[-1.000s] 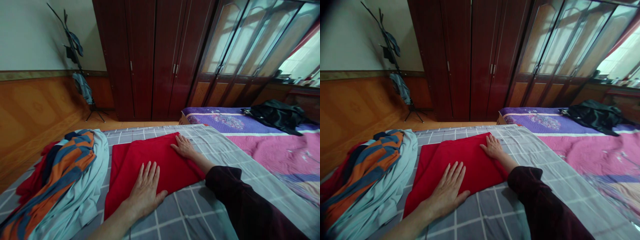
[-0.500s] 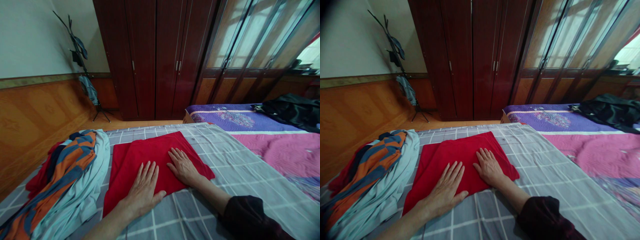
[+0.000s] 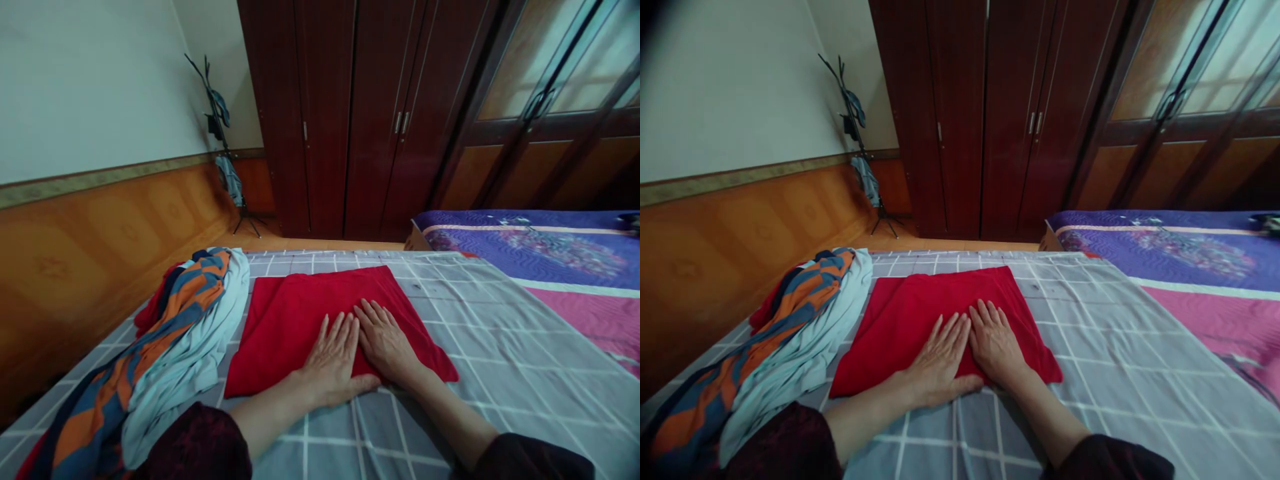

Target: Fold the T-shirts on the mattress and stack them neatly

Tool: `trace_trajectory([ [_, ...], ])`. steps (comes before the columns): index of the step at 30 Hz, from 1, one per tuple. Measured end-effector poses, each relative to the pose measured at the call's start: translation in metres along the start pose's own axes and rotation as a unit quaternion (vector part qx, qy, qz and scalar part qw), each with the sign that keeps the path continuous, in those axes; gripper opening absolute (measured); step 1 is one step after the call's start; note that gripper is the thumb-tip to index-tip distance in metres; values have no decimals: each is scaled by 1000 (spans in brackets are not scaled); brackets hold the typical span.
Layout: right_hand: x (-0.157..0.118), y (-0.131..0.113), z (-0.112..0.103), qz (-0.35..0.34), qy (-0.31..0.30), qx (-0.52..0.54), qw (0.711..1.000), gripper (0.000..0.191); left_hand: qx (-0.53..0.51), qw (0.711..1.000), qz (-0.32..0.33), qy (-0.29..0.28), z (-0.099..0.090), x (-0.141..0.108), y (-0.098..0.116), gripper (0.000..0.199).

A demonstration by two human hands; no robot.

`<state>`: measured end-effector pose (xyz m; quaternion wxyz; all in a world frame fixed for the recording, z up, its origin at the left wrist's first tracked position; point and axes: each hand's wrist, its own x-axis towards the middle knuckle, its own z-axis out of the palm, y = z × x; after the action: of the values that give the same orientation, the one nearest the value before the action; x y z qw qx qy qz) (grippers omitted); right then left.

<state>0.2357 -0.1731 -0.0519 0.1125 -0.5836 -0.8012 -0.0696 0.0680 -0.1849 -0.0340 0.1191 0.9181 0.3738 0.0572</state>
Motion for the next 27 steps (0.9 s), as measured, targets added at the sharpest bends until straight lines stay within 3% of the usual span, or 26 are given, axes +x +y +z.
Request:
trace_trajectory([
  [5, 1, -1, 2, 4, 35, 21, 999, 47, 57, 992, -112, -21, -16, -54, -34, 78],
  [9, 1, 0, 4, 3, 39, 24, 999, 47, 103, 962, -254, -8, -21, -112, -69, 75],
  [12, 1, 0, 7, -3, 46, 17, 999, 47, 108, 937, -331, -32, -30, -135, -81, 76],
  [15, 1, 2, 10, -9, 64, 7, 998, 47, 95, 944, -316, -28, -45, -125, -69, 73],
  [18, 1, 3, 14, -13, 85, 3, 996, 46, 83, 975, -206, -7, -52, -86, -43, 69],
  [22, 1, 6, 18, -26, 104, -5, 994, 46, 46, 994, -91, -36, -40, -31, -21, 71],
  [25, 1, 8, 21, -31, 115, -11, 993, 45, 41, 994, -86, -49, -29, -11, -34, 76],
  [27, 1, 8, 22, -31, 119, -11, 992, 46, 50, 989, -130, -42, -28, -14, -56, 78],
])
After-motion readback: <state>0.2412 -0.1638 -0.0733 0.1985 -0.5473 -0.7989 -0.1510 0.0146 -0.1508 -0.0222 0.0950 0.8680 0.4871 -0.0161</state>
